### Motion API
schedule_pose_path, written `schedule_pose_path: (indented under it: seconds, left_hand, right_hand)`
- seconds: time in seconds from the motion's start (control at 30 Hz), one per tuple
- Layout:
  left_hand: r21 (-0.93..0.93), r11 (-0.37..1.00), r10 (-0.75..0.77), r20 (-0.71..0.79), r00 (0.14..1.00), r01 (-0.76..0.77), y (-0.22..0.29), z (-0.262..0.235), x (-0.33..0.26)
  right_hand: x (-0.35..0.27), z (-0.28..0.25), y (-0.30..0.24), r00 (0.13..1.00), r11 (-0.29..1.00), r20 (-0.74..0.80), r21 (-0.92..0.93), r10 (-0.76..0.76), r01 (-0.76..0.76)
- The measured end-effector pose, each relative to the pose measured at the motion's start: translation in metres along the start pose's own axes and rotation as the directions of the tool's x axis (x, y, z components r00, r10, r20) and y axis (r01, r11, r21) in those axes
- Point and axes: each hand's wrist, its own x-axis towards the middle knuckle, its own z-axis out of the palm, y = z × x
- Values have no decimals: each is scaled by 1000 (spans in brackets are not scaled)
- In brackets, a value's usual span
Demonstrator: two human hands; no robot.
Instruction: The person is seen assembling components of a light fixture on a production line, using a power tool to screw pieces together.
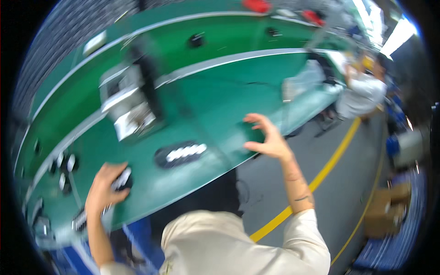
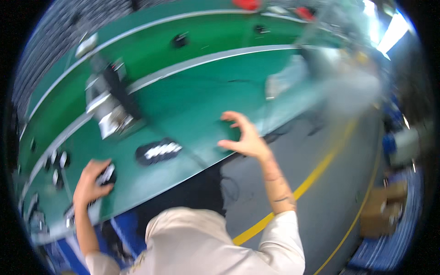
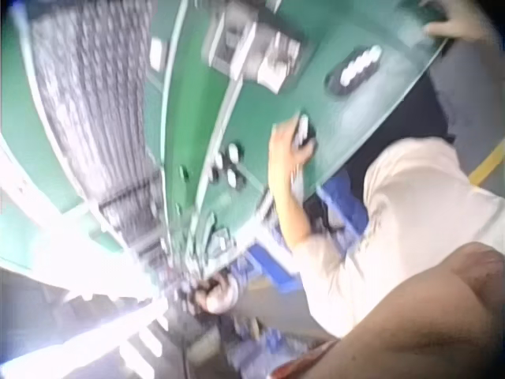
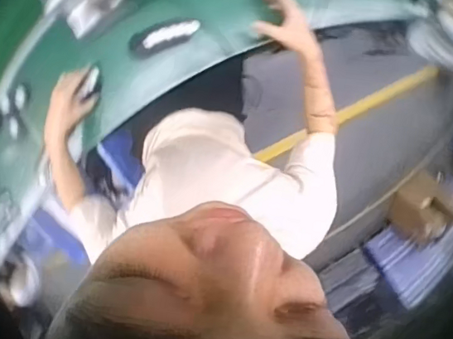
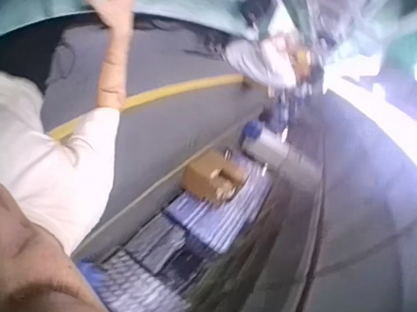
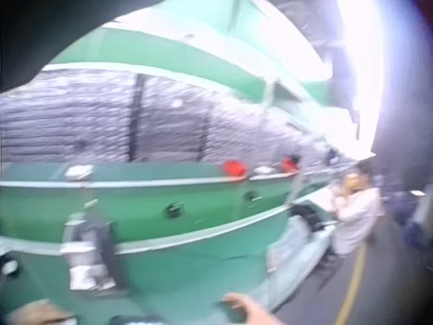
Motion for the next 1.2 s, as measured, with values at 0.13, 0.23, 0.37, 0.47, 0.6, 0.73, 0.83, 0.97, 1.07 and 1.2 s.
schedule_pose_path:
  seconds: [0.13,0.23,0.37,0.47,0.6,0.73,0.83,0.97,1.07,1.2]
  left_hand:
    - [-87,996,14,56,998,-9,5,1,15]
    - [-119,993,11,24,1000,-8,3,13,13]
    - [-143,990,9,7,1000,-8,13,28,38]
    - [-182,982,35,-56,998,-44,22,42,51]
    - [-206,977,48,-40,998,-55,36,47,65]
    - [-204,976,71,-6,997,-71,40,52,69]
    - [-192,979,72,2,997,-70,45,48,67]
    - [-119,992,48,14,999,-46,43,49,63]
    - [-55,998,1,28,1000,0,38,46,59]
    - [-66,992,-98,94,991,104,27,31,40]
  right_hand:
    - [-12,19,-9,994,997,87,-45,62,-58]
    - [3,46,-37,978,995,207,-99,2,19]
    - [32,78,-47,940,980,326,-131,-101,150]
    - [50,95,-56,898,973,422,-125,-125,194]
    - [60,114,-67,852,971,497,-68,-168,231]
    - [67,127,-67,852,959,477,-58,-218,278]
    - [73,133,-62,843,952,481,-48,-243,301]
    - [79,126,-62,816,936,504,-42,-283,350]
    - [81,112,-58,807,927,523,-80,-274,367]
    - [81,87,-48,819,936,522,-105,-237,337]
